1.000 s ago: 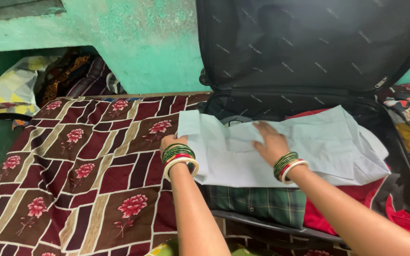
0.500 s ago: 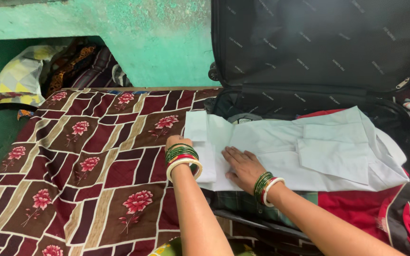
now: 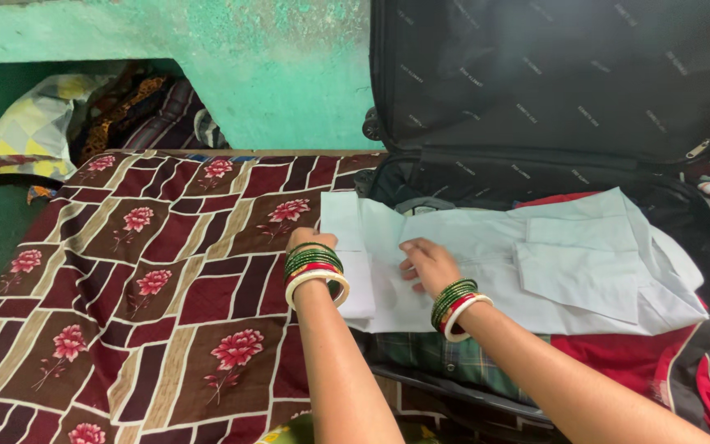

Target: The person packs various clothes, including floral-patterned shirts, a yellow top, and a leopard-print garment, into a black suitcase positioned on a bed.

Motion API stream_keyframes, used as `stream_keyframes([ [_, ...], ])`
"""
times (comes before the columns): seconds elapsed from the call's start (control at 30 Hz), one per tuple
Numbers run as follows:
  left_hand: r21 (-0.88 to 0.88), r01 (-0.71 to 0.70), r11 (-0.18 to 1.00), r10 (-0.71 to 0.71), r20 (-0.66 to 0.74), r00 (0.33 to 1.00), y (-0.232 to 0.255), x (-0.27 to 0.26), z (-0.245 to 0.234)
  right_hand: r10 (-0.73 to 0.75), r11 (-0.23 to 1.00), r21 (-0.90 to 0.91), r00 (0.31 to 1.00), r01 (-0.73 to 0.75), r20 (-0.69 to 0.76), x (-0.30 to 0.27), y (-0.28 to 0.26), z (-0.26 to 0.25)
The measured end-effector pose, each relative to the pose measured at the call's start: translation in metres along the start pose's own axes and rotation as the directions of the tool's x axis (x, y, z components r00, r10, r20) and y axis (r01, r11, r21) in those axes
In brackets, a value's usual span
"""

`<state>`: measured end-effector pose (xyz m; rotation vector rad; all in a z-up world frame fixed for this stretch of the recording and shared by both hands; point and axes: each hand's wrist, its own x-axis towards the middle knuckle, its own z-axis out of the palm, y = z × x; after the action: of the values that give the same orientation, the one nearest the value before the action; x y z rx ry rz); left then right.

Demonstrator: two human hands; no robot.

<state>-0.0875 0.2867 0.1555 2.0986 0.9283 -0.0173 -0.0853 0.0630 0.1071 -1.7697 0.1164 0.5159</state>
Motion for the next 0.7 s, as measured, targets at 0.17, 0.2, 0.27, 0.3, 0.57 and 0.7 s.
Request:
stream_keyframes([
  [0.17,0.001,-0.037,0.999,0.037,0.057,0.998,0.003,0.003,0.01,-0.004,0.998,0.063,0.972,-0.011,0.235,0.019,0.029,-0.005],
  [0.2,0.001,-0.055,0.999,0.054,0.057,0.997,0.006,0.001,0.012,-0.007,0.995,0.096,0.963,-0.02,0.27,0.02,0.03,-0.008],
  [0.27,0.014,-0.112,0.994,0.112,0.051,0.992,0.012,-0.003,0.014,0.002,0.986,0.155,0.951,-0.053,0.31,0.018,0.026,-0.013],
  [0.3,0.02,-0.141,0.99,0.14,0.048,0.989,0.015,-0.005,0.015,0.015,0.98,0.181,0.948,-0.076,0.317,0.014,0.021,-0.017],
  [0.57,0.08,-0.221,0.972,0.215,0.068,0.974,0.062,-0.034,0.033,0.054,0.955,0.263,0.955,-0.135,0.292,-0.013,-0.021,-0.039],
  [0.7,0.092,-0.217,0.972,0.208,0.104,0.973,0.085,-0.067,0.048,0.036,0.936,0.326,0.955,-0.136,0.295,-0.015,-0.034,-0.055],
])
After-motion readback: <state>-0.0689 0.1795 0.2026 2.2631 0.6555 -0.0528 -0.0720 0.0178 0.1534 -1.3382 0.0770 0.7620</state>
